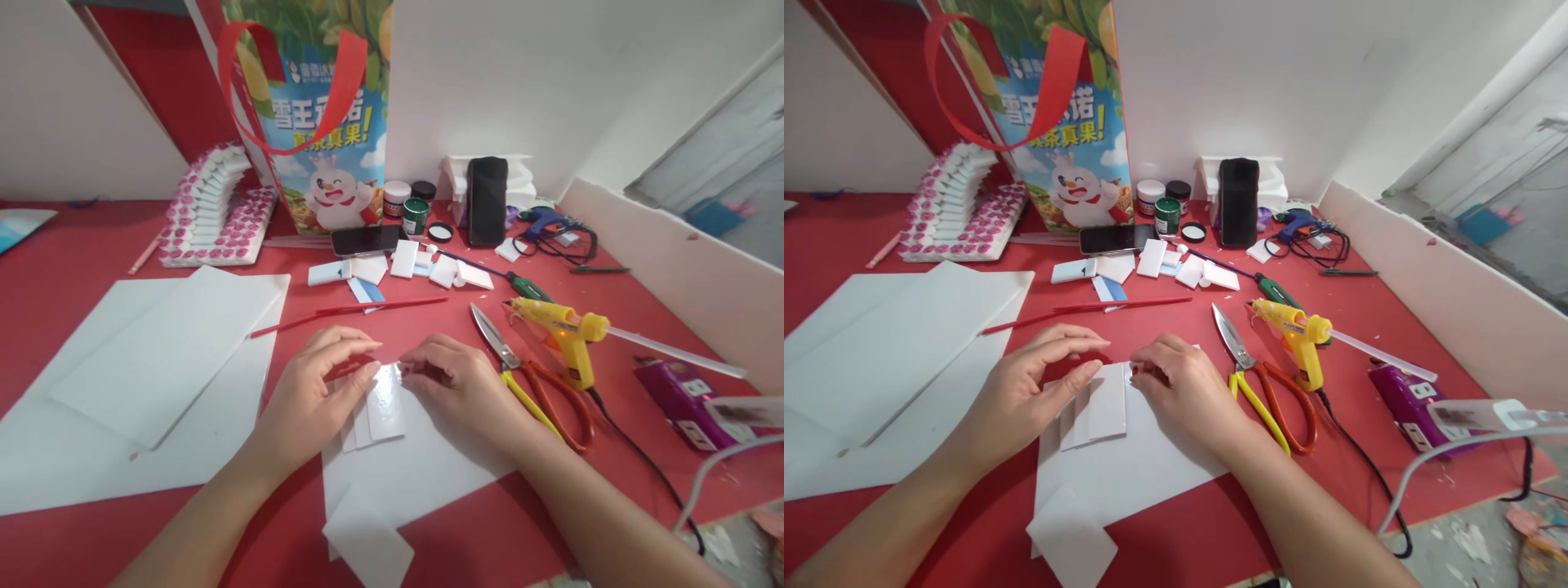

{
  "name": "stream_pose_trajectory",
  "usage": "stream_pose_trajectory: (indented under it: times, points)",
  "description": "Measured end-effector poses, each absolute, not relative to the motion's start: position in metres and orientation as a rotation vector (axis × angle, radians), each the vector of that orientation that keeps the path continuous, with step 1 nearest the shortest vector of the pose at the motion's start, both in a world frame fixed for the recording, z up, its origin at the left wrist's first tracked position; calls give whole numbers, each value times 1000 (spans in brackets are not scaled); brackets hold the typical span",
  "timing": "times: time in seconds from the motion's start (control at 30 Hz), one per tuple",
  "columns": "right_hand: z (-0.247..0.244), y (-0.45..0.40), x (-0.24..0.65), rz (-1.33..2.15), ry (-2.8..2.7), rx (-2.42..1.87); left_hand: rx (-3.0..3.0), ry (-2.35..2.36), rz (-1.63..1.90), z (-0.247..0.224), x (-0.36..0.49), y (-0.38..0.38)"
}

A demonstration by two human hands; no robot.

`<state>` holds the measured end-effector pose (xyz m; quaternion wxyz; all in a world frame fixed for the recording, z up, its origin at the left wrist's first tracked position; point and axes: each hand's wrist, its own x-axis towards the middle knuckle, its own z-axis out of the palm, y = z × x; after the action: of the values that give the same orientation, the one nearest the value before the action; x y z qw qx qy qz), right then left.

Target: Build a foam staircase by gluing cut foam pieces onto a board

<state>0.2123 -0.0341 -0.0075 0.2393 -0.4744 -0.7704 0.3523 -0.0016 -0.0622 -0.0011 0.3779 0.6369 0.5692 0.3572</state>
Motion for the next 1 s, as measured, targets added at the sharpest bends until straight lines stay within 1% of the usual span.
stream_pose_trajectory:
  times: [0.2, 1.0]
  points:
    - [-8, -31, 214, 990, -2106, -1194, 1634, 1453, 903, -2, -2, -61]
    - [-11, -37, 207, 833, -2151, -1247, 1661, 1433, 853, -2, 2, -61]
